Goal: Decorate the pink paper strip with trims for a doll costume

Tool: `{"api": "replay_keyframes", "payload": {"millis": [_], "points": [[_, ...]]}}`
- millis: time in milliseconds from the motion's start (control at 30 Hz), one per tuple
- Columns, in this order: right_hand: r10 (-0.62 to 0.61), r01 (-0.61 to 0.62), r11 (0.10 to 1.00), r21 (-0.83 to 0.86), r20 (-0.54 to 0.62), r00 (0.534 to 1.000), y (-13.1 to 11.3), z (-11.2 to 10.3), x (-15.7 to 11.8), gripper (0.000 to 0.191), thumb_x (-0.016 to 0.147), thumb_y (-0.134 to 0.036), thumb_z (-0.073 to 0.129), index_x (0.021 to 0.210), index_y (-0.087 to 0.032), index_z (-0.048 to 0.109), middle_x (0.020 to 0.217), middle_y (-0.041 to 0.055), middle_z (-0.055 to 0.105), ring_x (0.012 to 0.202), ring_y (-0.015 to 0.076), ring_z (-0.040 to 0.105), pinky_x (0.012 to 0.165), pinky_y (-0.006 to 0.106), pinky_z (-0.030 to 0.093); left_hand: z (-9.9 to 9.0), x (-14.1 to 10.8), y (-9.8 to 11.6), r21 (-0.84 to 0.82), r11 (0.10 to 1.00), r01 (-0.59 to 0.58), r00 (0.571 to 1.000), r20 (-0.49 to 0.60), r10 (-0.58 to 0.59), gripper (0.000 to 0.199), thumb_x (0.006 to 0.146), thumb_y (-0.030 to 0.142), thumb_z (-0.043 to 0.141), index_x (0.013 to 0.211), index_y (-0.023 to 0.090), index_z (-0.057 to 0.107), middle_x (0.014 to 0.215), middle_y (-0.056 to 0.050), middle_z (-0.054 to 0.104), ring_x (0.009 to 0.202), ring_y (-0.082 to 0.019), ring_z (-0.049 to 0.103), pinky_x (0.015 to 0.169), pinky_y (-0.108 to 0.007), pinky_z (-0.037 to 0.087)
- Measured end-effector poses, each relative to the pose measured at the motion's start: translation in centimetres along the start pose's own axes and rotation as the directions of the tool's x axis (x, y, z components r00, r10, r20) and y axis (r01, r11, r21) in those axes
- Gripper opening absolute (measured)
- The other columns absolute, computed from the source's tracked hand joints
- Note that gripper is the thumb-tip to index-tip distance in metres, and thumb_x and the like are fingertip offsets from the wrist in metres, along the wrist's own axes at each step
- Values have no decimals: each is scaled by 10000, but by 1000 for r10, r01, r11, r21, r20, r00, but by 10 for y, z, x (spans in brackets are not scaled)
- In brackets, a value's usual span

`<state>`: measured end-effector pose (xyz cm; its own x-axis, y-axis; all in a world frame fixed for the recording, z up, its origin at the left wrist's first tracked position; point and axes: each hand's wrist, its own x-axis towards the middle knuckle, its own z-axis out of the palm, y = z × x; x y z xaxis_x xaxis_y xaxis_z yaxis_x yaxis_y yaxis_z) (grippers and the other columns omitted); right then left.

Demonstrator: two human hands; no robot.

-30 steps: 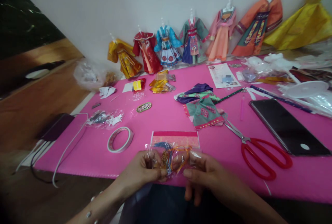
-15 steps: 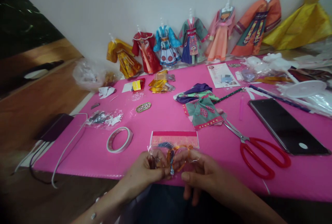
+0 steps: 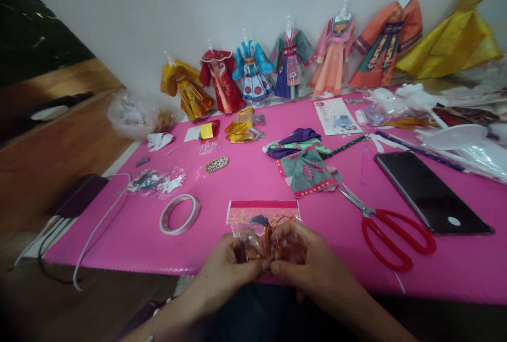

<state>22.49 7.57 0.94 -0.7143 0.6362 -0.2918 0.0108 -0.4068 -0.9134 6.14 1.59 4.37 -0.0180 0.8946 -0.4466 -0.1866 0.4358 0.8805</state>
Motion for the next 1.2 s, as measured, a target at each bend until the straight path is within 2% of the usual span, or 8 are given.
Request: {"api": "replay_keyframes", "payload": {"millis": [133, 333, 533, 633, 733, 867, 1000, 1200], "points": [[5, -11, 996, -86, -74, 997, -3, 4, -1, 327, 709, -339, 792, 881, -219, 541, 674, -61, 539, 402, 42, 366, 315, 153, 322, -2, 3, -4, -88, 996, 33, 999, 19, -32, 353, 542, 306, 877, 634, 172, 564, 558, 49, 564, 543, -91, 490, 568, -235, 350], [-16, -14, 980, -197, -147, 989, -5, 9, -2, 253, 715, -316, 746, 839, -230, 542, 615, -63, 554, 386, 76, 464, 376, 203, 345, -5, 4, -15, -120, 992, 44, 998, -31, -49, 385, 520, 296, 903, 667, 171, 570, 579, 40, 600, 579, -114, 555, 627, -260, 415], [-190, 131, 947, -294, -183, 964, 1, 8, 0, 182, 706, -211, 686, 847, -228, 572, 779, -6, 626, 636, 137, 592, 529, 234, 443, -5, 4, -16, -116, 993, 33, 998, -55, -40, 369, 553, 306, 879, 652, 171, 550, 543, 40, 634, 525, -93, 558, 579, -223, 402], [-127, 59, 944, -325, -194, 973, 1, 7, -1, 213, 731, -292, 699, 904, -223, 596, 631, -35, 576, 479, 117, 505, 425, 232, 357, -8, 3, -14, -94, 995, 20, 998, -53, -25, 362, 594, 352, 863, 660, 167, 559, 576, -2, 693, 568, -116, 618, 618, -231, 441], [-50, 2, 961, -277, -169, 984, -2, 6, -2, 247, 741, -358, 709, 919, -220, 607, 539, -63, 535, 361, 95, 436, 359, 220, 301, -12, 2, -12, -101, 995, 10, 998, -60, -16, 377, 601, 388, 865, 673, 170, 566, 579, 3, 693, 596, -137, 652, 645, -245, 468], [-11, -7, 991, -132, -129, 992, -5, 1, -3, 256, 760, -343, 720, 955, -211, 621, 735, -11, 662, 416, 92, 535, 408, 222, 396, -20, 3, -5, -83, 997, 8, 996, -87, -16, 403, 560, 387, 889, 663, 169, 566, 543, 34, 651, 543, -122, 627, 619, -245, 470], [1, 5, 999, 44, -140, 990, -8, -8, -2, 390, 785, -395, 741, 1093, -195, 611, 999, 36, 691, 463, 85, 591, 482, 253, 489, -32, 8, 4, -14, 1000, 9, 991, -135, -11, 396, 553, 393, 884, 715, 155, 613, 558, 35, 643, 544, -131, 627, 606, -254, 470], [17, 3, 993, 121, -163, 987, -10, -16, 3, 443, 795, -405, 744, 1148, -170, 617, 1025, 60, 708, 535, 96, 628, 557, 264, 544, -42, 13, 14, 96, 993, -71, 981, -176, 87, 328, 638, 353, 833, 833, 134, 685, 645, 6, 682, 606, -137, 619, 640, -266, 467]]}}
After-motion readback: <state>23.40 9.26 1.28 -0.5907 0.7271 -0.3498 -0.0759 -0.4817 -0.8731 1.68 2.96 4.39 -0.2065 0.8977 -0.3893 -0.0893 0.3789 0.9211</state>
